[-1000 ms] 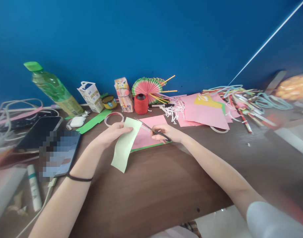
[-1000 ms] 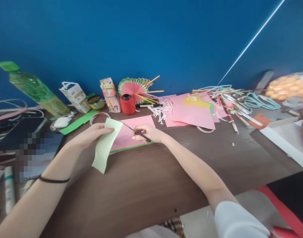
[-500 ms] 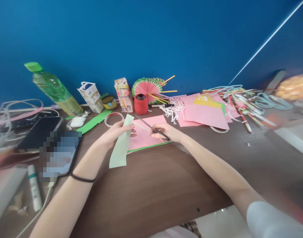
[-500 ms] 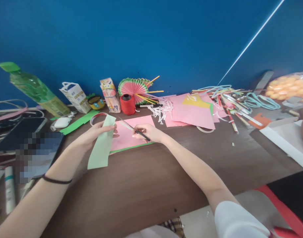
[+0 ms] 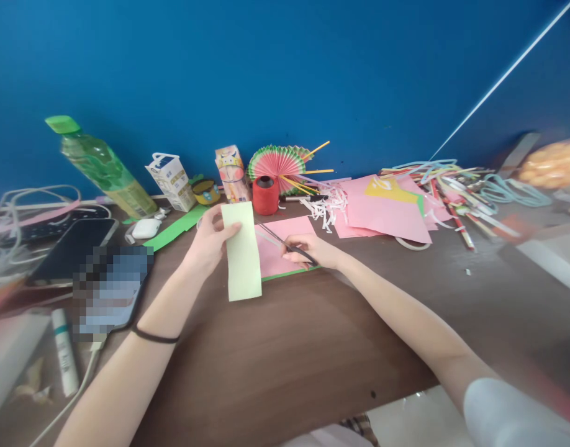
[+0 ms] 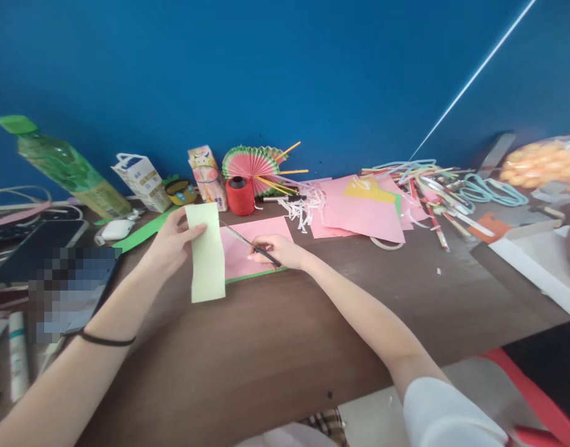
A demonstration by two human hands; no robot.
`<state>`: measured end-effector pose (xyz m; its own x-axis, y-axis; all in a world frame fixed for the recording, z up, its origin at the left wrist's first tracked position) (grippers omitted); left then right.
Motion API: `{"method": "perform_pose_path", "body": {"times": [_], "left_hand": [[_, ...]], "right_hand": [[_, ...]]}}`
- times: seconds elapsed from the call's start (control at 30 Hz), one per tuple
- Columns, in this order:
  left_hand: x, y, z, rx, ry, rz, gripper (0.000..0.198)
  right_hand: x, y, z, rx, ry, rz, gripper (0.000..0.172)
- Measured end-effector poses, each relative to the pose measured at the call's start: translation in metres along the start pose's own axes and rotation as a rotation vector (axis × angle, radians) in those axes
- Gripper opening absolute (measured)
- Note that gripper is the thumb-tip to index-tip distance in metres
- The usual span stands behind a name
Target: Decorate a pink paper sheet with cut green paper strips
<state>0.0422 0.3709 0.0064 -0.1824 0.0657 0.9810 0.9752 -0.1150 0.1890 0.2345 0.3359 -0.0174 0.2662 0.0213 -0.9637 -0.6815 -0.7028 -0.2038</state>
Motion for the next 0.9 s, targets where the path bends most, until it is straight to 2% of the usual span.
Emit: {"method": "perform_pose_path", "body": {"times": [0.07, 0.13, 0.17, 0.3, 0.5, 0.73, 0.9], "left_hand": [[-0.004, -0.001, 0.001, 0.004, -0.049, -0.092, 0.027], [-0.004, -0.007, 0.003, 0.057, -0.027, -0.179, 0.01], [-0.004, -0.012, 0.004, 0.104, -0.002, -0.218, 0.008], [-0.002, -0.029, 0.005, 0.272, 0.078, -0.27, 0.014], [0.003, -0.038, -0.001, 0.426, 0.121, -0.338, 0.017], [0.008, -0.046, -0.002, 0.451, 0.175, -0.299, 0.017], [0.011, -0.048, -0.002, 0.43, 0.202, -0.143, 0.012]], "right_hand": [[0.0, 0.003, 0.0, -0.022, 0.005, -0.007, 0.027], [0.0, 0.006, 0.0, -0.039, 0.01, -0.015, 0.028], [0.0, 0.007, 0.0, -0.049, 0.012, -0.016, 0.027], [0.001, 0.01, 0.001, -0.077, 0.01, -0.001, 0.026], [0.001, 0.01, 0.002, -0.058, 0.001, 0.0, 0.025], [0.001, 0.008, 0.0, -0.051, 0.001, 0.006, 0.024], [0.002, 0.008, 0.001, -0.049, -0.002, -0.002, 0.026]]}}
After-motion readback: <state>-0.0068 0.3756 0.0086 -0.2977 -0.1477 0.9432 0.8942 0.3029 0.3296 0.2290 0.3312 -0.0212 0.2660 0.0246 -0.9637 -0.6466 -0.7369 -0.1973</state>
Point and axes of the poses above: each hand's wrist, its own z-axis towards the middle knuckle, its own y-axis out of the palm, x = y × z, the point moved 7 cm from there along z, towards the middle knuckle, and after that the axes turned 9 degrees about -x, right-handed, at the moved point
